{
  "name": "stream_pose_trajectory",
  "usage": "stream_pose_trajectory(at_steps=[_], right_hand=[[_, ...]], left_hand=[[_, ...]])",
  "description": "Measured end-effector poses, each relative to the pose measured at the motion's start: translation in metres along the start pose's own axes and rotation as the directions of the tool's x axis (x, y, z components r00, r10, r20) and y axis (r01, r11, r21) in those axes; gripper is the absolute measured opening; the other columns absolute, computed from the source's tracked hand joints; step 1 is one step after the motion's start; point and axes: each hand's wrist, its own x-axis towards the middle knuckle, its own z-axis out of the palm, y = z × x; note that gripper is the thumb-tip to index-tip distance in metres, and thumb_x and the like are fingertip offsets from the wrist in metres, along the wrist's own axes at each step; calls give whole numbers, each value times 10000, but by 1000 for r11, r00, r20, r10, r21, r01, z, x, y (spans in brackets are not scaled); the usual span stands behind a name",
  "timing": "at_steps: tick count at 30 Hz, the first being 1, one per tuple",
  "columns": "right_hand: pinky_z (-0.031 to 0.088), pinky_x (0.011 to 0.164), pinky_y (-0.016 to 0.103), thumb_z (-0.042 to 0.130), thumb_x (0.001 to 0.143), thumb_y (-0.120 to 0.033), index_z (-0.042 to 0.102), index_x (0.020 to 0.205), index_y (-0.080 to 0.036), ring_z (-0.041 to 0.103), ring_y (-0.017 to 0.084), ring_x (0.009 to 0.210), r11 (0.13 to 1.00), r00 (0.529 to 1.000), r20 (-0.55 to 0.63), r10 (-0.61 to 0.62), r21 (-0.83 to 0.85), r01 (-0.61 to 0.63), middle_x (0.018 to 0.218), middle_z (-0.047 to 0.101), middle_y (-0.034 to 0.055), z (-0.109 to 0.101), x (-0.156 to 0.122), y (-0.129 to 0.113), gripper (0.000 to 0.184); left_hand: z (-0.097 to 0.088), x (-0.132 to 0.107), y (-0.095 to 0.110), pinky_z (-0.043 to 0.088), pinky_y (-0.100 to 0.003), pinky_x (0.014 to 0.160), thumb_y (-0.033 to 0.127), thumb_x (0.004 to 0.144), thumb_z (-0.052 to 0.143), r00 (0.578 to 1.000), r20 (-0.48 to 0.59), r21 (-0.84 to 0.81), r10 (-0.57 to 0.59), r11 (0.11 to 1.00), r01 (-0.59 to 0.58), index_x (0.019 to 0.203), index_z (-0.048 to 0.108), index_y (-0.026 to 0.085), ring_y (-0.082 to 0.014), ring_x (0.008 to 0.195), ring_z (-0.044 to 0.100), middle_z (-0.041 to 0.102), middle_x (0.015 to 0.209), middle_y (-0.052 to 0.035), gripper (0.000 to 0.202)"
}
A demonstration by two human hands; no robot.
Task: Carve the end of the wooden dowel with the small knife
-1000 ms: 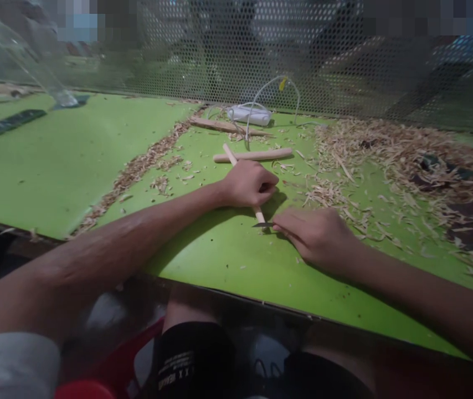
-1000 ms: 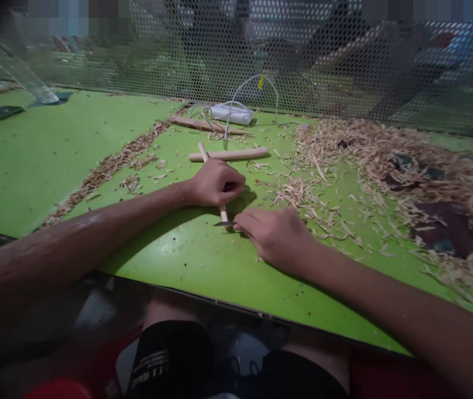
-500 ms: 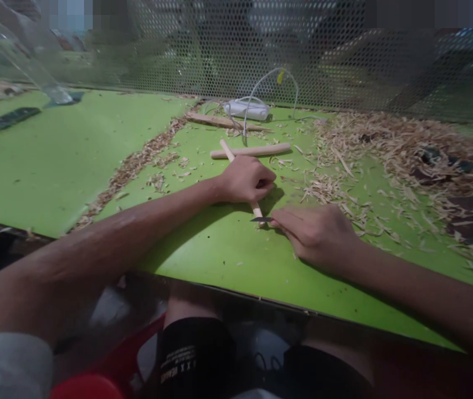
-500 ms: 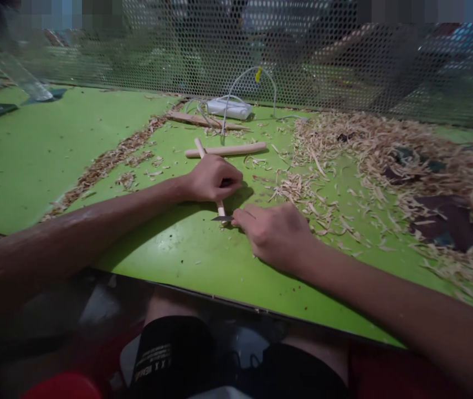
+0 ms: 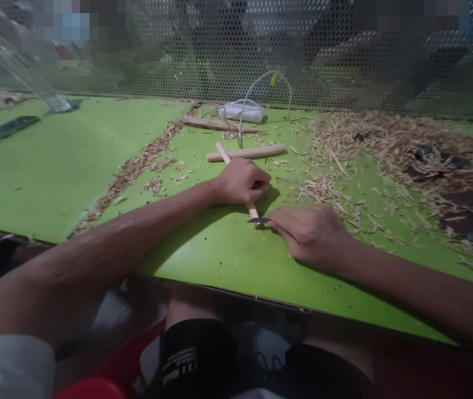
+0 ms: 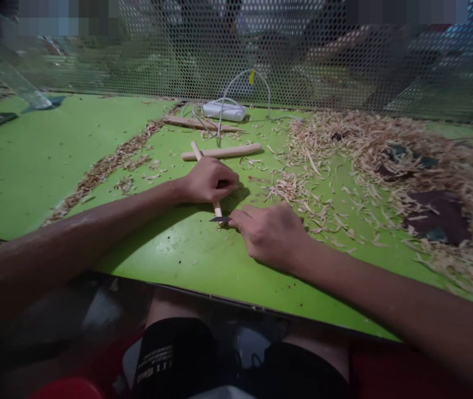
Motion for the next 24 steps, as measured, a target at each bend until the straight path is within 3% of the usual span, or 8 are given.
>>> stream_pose_trajectory(at_steps=[4,12,16,24], right_hand=[[248,564,318,473,1062,-216,725,873,-162,544,150,607,996,999,9,-47,-72,47,733,701,45,-1,0,1,319],[246,563,319,479,1058,-227,722,858,-156,538,149,597,997,997,22,-67,-41,68,729,694,46,-3,-5,1,322],[264,578,322,485,1064,-227,743,935,-151,552,154,615,993,993,-19,-115,-30,115,786,727,62,-4,-8,1,298],[268,594,308,451,1087,-256,718,934,-171,528,152,639,996,999,12,-44,-75,45,785,695,46,2,2,0,319]], left_hand=[[1,1,0,312,-283,486,196,711,549,1000,-5,2,-4,1000,4,508,455,212,-114,443,372,513,476,8,225],[-1,0,0,310,-274,482,187,684,531,1000,-3,-9,14,1000,-14,505,447,211,-115,445,395,526,482,5,200],[0,0,0,308,-272,486,189,677,518,1000,-10,-3,12,1000,-12,514,463,206,-117,451,407,530,489,5,173],[1,1,1,275,-276,479,194,710,531,1000,-30,32,1,999,0,502,443,209,-113,437,369,524,468,-2,227]])
